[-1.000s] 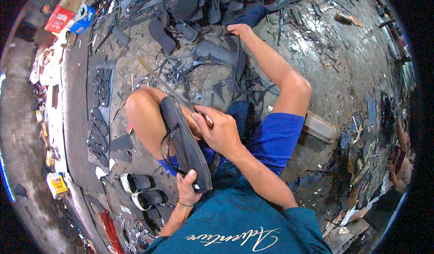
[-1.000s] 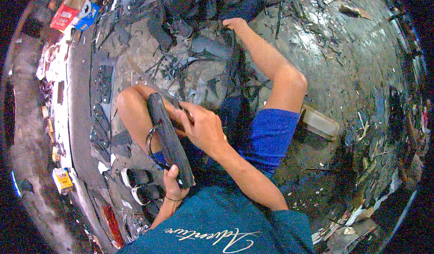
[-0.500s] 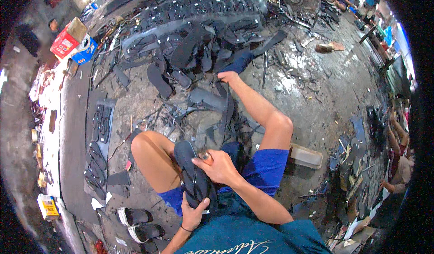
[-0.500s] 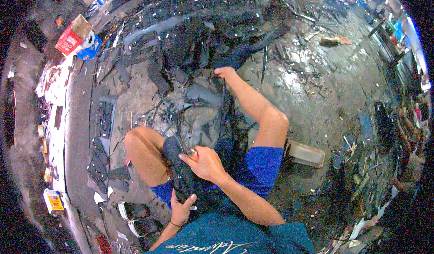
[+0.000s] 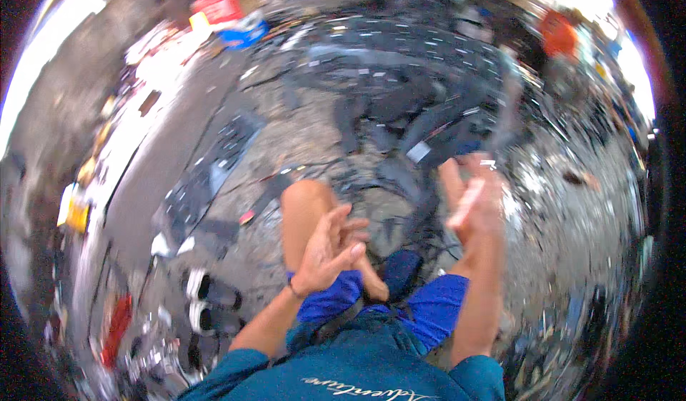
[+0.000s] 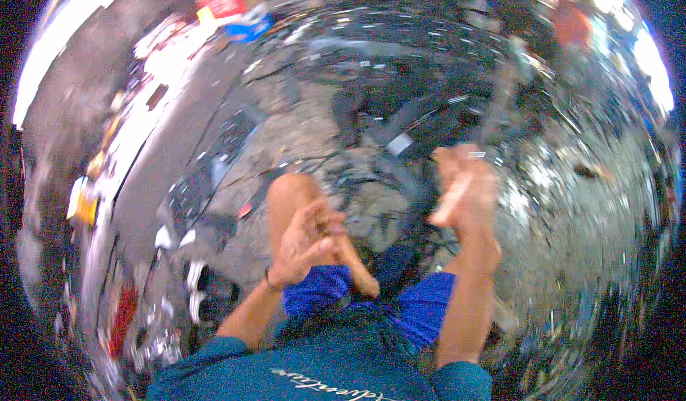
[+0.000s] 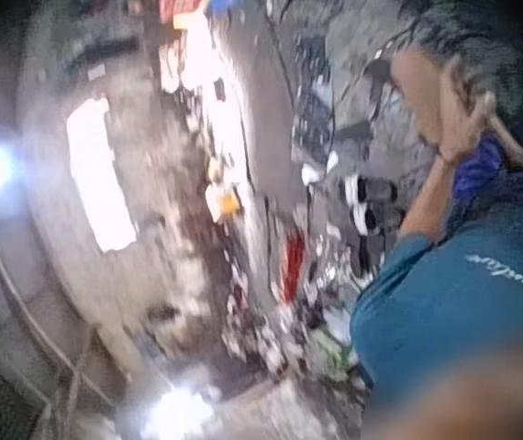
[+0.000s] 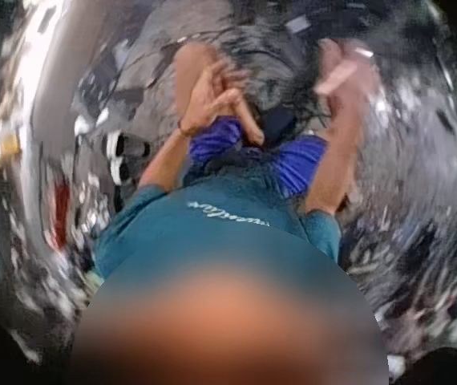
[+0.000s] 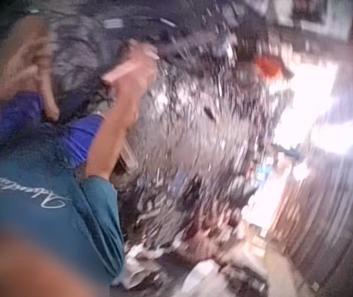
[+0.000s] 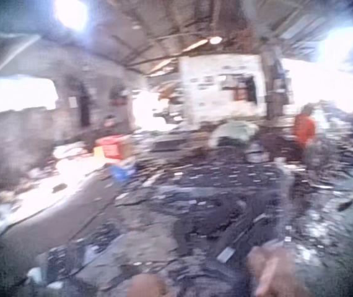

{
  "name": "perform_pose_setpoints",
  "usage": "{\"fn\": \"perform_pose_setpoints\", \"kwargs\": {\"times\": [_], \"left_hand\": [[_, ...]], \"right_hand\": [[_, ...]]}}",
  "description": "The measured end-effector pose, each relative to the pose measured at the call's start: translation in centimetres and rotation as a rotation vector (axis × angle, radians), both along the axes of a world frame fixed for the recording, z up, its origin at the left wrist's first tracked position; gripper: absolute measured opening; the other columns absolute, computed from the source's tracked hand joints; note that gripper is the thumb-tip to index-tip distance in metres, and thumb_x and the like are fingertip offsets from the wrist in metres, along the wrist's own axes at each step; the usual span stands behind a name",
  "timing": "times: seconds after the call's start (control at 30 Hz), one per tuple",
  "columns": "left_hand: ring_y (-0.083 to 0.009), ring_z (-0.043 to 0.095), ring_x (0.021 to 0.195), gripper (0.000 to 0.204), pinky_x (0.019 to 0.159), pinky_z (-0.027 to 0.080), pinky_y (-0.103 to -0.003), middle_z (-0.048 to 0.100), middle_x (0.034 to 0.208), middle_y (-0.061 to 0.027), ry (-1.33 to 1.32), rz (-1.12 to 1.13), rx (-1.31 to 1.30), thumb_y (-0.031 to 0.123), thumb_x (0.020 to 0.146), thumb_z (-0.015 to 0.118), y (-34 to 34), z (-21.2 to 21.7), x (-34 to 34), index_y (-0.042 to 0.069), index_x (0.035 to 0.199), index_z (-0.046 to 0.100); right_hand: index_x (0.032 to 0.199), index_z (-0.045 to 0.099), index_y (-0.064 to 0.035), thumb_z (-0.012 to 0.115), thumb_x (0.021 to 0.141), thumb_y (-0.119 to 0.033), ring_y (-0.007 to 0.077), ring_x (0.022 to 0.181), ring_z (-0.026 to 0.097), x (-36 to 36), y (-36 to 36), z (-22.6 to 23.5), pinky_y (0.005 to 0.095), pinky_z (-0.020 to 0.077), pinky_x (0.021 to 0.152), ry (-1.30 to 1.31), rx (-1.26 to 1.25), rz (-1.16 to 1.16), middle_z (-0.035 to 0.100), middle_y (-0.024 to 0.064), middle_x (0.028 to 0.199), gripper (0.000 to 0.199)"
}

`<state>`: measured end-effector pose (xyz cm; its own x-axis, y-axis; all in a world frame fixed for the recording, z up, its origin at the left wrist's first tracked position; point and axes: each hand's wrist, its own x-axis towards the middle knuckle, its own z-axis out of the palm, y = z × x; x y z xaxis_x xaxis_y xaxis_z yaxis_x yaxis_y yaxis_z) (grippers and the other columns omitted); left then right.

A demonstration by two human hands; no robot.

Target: The person sits on the floor and uses a knife to trim the edges of black flip-flops. They handle the sandals one at a time, scraping the knife along the sole and strap edges, then place the finished items into a pile.

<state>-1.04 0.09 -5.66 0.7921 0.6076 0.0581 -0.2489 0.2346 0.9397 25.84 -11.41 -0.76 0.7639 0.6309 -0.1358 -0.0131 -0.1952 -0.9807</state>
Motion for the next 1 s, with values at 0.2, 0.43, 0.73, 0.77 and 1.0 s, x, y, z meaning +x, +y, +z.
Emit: {"fn": "perform_pose_setpoints", "kwargs": {"times": [0.2,0.43,0.73,0.77,1.0], "left_hand": [[-0.0184,0.061,0.098,0.048,0.077,0.054,-0.032,0.06,0.112,-0.0124,0.195,0.628,0.08,0.012,0.089,0.064,7.0,-2.6,-11.2,0.002,0.13,0.042],[-0.0157,0.063,0.091,0.041,0.067,0.055,-0.031,0.063,0.106,-0.0118,0.731,0.752,0.004,0.019,0.088,0.067,6.6,-15.4,-20.9,0.003,0.122,0.051],[-0.0184,0.065,0.08,0.037,0.055,0.055,-0.031,0.064,0.096,-0.0126,0.727,0.436,0.025,0.013,0.086,0.066,8.3,-25.8,-21.5,0.001,0.118,0.051],[-0.019,0.065,0.08,0.037,0.055,0.055,-0.031,0.063,0.098,-0.013,0.715,0.434,0.0,0.013,0.086,0.066,8.9,-26.0,-21.4,0.002,0.118,0.051],[-0.0205,0.064,0.082,0.037,0.054,0.055,-0.032,0.06,0.103,-0.0151,0.722,0.517,-0.026,0.013,0.087,0.063,11.7,-26.0,-23.8,0.002,0.12,0.048]], "right_hand": [[0.109,0.062,0.0002,0.055,0.091,-0.047,0.0212,0.08,0.059,9.5,-15.0,-7.9,0.0361,0.0461,0.07,-0.498,-0.353,-0.464,0.064,0.0112,0.092,0.051],[0.119,0.041,0.0042,0.058,0.084,-0.016,0.0401,0.1,0.058,-6.5,-31.8,-23.6,0.0467,0.0473,0.084,-0.292,-1.262,-0.532,0.057,0.0264,0.111,0.044],[0.129,0.033,0.0093,0.063,0.078,-0.01,0.044,0.111,0.051,-14.7,-32.7,-29.5,0.0466,0.0395,0.097,-0.298,-0.897,-0.779,0.051,0.0298,0.119,0.062],[0.129,0.033,0.01,0.063,0.078,-0.011,0.0442,0.114,0.049,-14.4,-33.1,-29.0,0.0462,0.0382,0.099,-0.359,-0.914,-0.79,0.049,0.0301,0.122,0.063],[0.13,0.034,0.0094,0.066,0.08,-0.015,0.042,0.118,0.045,-9.0,-31.0,-23.6,0.0456,0.0365,0.1,-0.488,-0.849,-0.85,0.045,0.0281,0.126,0.064]]}}
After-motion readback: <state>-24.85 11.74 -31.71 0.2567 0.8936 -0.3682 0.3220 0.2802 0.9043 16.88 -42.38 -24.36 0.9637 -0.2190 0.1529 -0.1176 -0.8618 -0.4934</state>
